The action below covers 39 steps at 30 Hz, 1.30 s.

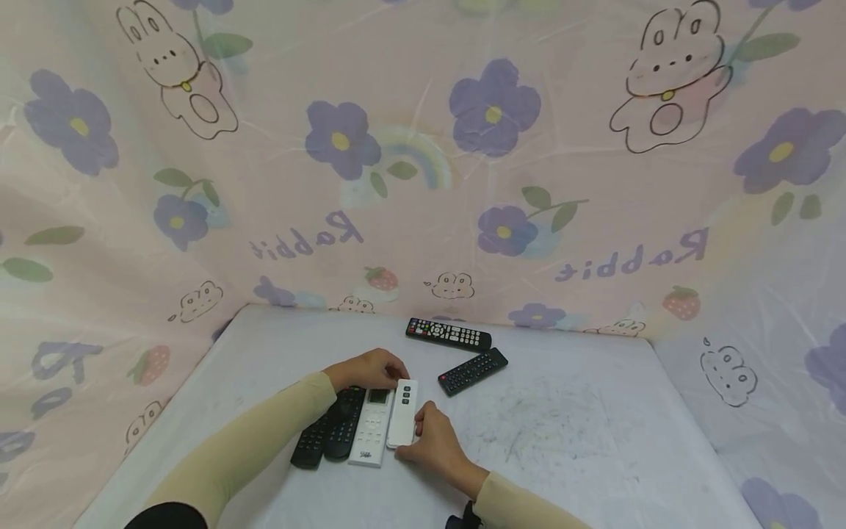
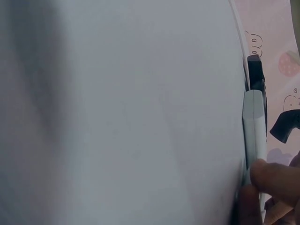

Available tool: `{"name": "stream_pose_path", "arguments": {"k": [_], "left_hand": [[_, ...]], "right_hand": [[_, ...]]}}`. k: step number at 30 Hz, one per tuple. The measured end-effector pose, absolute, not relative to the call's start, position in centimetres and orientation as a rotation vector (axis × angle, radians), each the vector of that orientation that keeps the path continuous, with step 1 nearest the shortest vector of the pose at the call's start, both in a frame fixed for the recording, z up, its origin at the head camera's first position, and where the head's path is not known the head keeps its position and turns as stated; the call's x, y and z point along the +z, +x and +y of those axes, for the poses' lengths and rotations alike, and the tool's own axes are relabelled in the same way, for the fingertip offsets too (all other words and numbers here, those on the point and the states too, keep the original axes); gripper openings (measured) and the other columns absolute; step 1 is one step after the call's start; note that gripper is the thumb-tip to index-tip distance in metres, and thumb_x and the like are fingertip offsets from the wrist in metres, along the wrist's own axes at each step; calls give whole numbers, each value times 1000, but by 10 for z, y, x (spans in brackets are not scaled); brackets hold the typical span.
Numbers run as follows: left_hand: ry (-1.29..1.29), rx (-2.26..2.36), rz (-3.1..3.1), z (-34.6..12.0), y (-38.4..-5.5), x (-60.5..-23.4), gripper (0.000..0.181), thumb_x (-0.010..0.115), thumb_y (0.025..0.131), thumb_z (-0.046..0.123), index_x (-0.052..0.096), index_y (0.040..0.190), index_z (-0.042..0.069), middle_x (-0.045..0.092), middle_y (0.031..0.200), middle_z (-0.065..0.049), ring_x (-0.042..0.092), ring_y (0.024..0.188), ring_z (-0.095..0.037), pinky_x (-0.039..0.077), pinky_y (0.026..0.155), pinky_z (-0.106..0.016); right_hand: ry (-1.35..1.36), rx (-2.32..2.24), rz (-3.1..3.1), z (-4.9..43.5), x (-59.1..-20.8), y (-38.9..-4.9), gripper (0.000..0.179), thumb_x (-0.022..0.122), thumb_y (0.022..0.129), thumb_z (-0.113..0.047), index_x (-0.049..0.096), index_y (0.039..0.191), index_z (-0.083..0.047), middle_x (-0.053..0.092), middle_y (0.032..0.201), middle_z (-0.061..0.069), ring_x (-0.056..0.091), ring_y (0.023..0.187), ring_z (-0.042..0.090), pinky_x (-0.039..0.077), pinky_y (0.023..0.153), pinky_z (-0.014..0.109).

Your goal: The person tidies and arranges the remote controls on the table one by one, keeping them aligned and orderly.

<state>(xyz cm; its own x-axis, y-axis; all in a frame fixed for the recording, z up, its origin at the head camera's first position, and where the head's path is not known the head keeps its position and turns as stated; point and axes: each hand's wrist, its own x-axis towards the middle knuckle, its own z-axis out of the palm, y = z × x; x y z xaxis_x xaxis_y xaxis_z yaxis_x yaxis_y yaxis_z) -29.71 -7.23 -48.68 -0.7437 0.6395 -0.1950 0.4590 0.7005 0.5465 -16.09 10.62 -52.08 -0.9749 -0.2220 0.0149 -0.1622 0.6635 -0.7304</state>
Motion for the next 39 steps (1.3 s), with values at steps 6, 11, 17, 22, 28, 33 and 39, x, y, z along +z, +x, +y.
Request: {"name": "stream_pose_path", "arguments": {"k": [6, 11, 17, 22, 28, 33, 39], "left_hand": [[895, 649, 2529, -71, -296, -489, 16, 69, 87, 14, 74, 100, 22, 66, 86, 12, 56, 78, -2, 49, 74, -20], [897, 673, 2542, -72, -294, -489, 23, 69, 87, 16, 71, 109, 20, 66, 91, 11, 59, 84, -3, 50, 78, -22], [851, 766, 2628, -71, -293, -482, 35, 68, 88, 30, 65, 122, 19, 66, 106, 7, 61, 97, -9, 52, 84, -29], [826, 810, 2716, -63, -285, -473, 44, 69, 85, 40, 65, 122, 17, 67, 109, 2, 62, 100, -15, 52, 84, -33], [798, 817, 2791, -51, -271, -467, 52, 70, 81, 47, 64, 123, 18, 67, 112, 0, 62, 103, -21, 51, 81, -34], [771, 812, 2865, -41, -262, -466, 57, 71, 78, 53, 64, 123, 19, 67, 113, 2, 62, 102, -18, 51, 79, -32], [707, 809, 2955, -25, -254, -465, 56, 72, 77, 55, 66, 121, 20, 68, 111, 3, 62, 96, -14, 51, 74, -28]], "right_hand": [[-298, -1210, 2779, 107, -521, -156, 58, 90, 62, -23, 49, 98, -4, 52, 79, 1, 45, 68, 10, 38, 57, 20], [-319, -1196, 2770, 109, -516, -153, 60, 90, 61, -23, 50, 102, -5, 54, 81, 1, 45, 69, 11, 38, 58, 21], [-447, -1183, 2705, 125, -504, -155, 51, 84, 70, -21, 54, 109, -6, 58, 93, 3, 53, 69, 8, 45, 58, 21], [-606, -1201, 2685, 146, -492, -167, 39, 79, 76, -16, 61, 109, -7, 62, 101, 8, 62, 81, 17, 50, 64, 22], [-658, -1184, 2726, 170, -481, -178, 34, 76, 81, -15, 63, 111, -7, 64, 108, 13, 65, 91, 27, 52, 67, 24], [-663, -1159, 2781, 184, -477, -184, 32, 75, 82, -14, 64, 111, -9, 65, 110, 9, 65, 93, 28, 52, 68, 25], [-713, -1142, 2839, 205, -476, -195, 32, 75, 83, -15, 64, 112, -8, 65, 110, 9, 64, 94, 31, 53, 70, 30]]}}
